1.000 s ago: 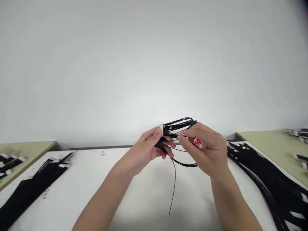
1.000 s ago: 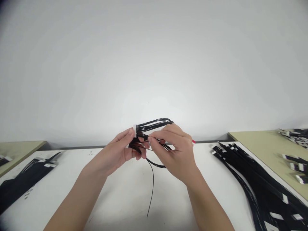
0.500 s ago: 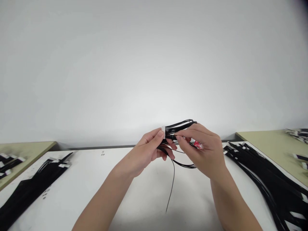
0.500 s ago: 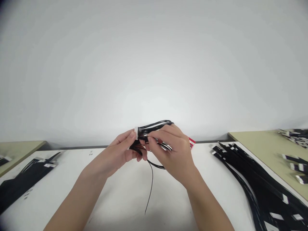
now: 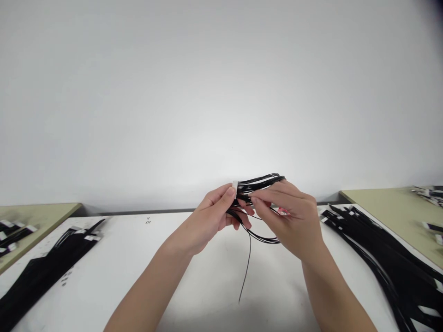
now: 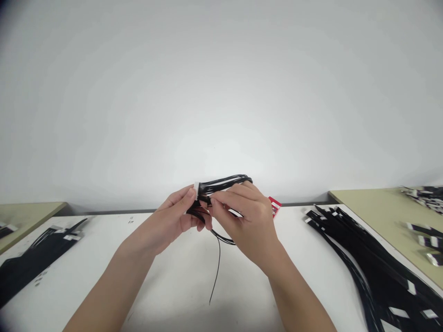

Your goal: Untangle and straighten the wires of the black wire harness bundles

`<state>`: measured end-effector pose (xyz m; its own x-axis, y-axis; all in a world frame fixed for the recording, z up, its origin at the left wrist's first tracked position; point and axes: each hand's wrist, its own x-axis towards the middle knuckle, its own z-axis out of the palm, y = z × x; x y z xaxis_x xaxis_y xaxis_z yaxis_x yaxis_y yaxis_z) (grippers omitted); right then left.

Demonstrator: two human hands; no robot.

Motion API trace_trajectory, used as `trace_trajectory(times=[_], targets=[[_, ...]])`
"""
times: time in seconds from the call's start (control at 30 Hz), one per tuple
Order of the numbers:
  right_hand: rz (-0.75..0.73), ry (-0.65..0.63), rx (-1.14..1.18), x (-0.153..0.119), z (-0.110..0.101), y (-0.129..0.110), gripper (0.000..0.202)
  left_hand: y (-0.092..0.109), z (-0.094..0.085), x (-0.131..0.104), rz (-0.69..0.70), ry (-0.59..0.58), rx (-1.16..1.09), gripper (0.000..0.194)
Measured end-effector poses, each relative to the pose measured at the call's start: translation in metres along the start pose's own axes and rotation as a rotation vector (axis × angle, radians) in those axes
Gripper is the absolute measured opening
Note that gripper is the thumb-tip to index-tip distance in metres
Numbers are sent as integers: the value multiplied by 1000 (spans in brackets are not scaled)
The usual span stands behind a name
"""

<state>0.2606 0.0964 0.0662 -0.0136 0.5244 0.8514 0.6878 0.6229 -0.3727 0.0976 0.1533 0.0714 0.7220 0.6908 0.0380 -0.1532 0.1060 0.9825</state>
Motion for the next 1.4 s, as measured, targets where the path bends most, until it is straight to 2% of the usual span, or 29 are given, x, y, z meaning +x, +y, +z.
trace_trajectory(times=[0.3,0.5,0.6,0.67,0.77,0.83,0.93,1.0,1.1,1.3,1.4], targets=[[133,-29,54,-1,-2,-2,12,1,-2,2,1,-16,15,34],[309,22,136,-3,-32,11,12,5,-5,1,20,2,-103,34],[410,-26,132,-3,-45,22,12,6,-8,0,35,26,-188,31],[499,-165,97,-2,-49,26,17,7,-9,0,54,33,-225,30],[574,-538,76,-1,-45,27,16,6,-10,0,86,33,-271,31],[542,-748,122,-1,-39,24,18,5,-9,0,98,28,-294,31],[435,-864,183,-1,-32,19,21,4,-8,0,108,29,-309,31],[429,-857,193,-1,-33,19,23,4,-8,-1,102,43,-314,32],[480,-770,197,-1,-44,26,18,5,-9,-1,89,62,-316,32],[556,-527,331,-4,-76,40,11,7,-9,0,68,59,-287,32],[542,-345,534,-7,-84,42,13,6,-9,-1,65,66,-256,32]])
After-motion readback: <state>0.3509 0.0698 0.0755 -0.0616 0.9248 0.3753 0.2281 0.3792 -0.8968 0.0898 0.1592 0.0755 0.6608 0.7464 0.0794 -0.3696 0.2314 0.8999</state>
